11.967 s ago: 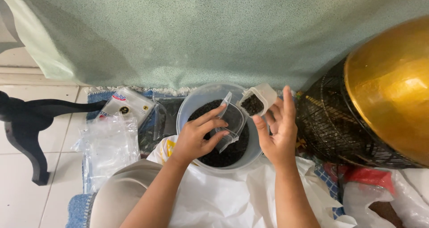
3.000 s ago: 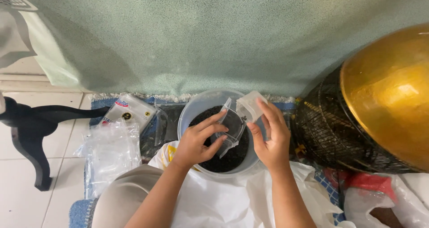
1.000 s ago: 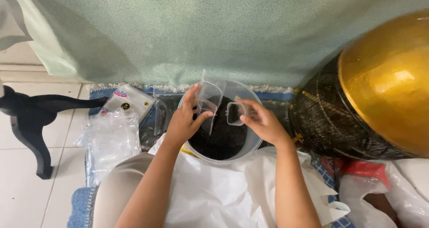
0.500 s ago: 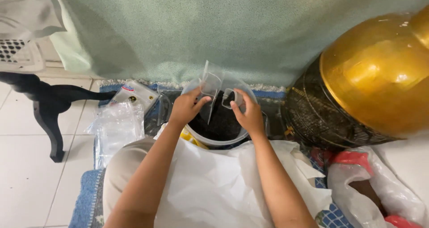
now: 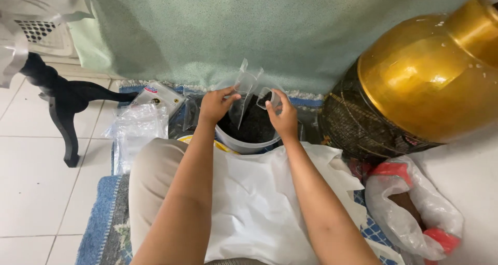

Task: Filling small plastic bags with black pellets using a scoop from a larger container

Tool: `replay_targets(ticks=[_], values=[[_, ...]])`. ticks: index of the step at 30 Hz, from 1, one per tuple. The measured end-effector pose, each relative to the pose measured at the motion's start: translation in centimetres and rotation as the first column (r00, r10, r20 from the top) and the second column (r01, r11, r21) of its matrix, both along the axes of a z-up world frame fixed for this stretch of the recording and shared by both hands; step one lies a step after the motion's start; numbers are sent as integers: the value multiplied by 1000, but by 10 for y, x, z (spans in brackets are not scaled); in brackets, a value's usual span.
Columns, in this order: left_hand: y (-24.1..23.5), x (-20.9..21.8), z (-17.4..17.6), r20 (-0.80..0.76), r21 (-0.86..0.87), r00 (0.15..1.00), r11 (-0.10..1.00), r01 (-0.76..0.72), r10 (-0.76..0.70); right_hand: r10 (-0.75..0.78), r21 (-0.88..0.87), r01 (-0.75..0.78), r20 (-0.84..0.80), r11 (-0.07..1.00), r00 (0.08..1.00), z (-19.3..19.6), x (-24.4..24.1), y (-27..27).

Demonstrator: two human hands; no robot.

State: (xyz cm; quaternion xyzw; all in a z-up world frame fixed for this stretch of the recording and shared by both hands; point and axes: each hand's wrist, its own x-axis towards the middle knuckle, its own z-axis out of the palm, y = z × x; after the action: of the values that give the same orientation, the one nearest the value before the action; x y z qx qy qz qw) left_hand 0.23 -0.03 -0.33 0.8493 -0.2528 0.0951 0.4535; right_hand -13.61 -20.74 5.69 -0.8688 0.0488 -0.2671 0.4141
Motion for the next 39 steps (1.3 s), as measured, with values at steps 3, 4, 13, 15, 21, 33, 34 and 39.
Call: replay_targets(ticks=[3,4,13,15,21,33,34,39], values=[[-2,3,-1,47,-6,999,1000,-9,9,8,12,-8,32,1000,999,-23,12,-16],[-4,2,-2,50,-9,999,1000,-6,6,5,8,-5,35,1000,999,-23,11,-17],[-5,-14,10,-25,8,999,999,-36,36,277,487,-302,125,819,953,-39,15,-65],[-4,-7,3,-34,-3,998,998,-60,60,297,611,-314,132,727,946,-33,16,-80],[3,-13,0,4,-41,999,998,-40,40,196,870,-156,70,467,978,22,9,-111],[-1,-3,0,-93,-89,994,994,-64,56,179,785,-93,-23,612,984,110,-33,-117],[-5,1,-2,-95,-88,993,994,-72,64,187,786,-96,-25,611,982,115,-33,-108],[-27,2,29,-132,-168,991,986,15,-38,244,781,-169,22,601,970,156,-24,-77]])
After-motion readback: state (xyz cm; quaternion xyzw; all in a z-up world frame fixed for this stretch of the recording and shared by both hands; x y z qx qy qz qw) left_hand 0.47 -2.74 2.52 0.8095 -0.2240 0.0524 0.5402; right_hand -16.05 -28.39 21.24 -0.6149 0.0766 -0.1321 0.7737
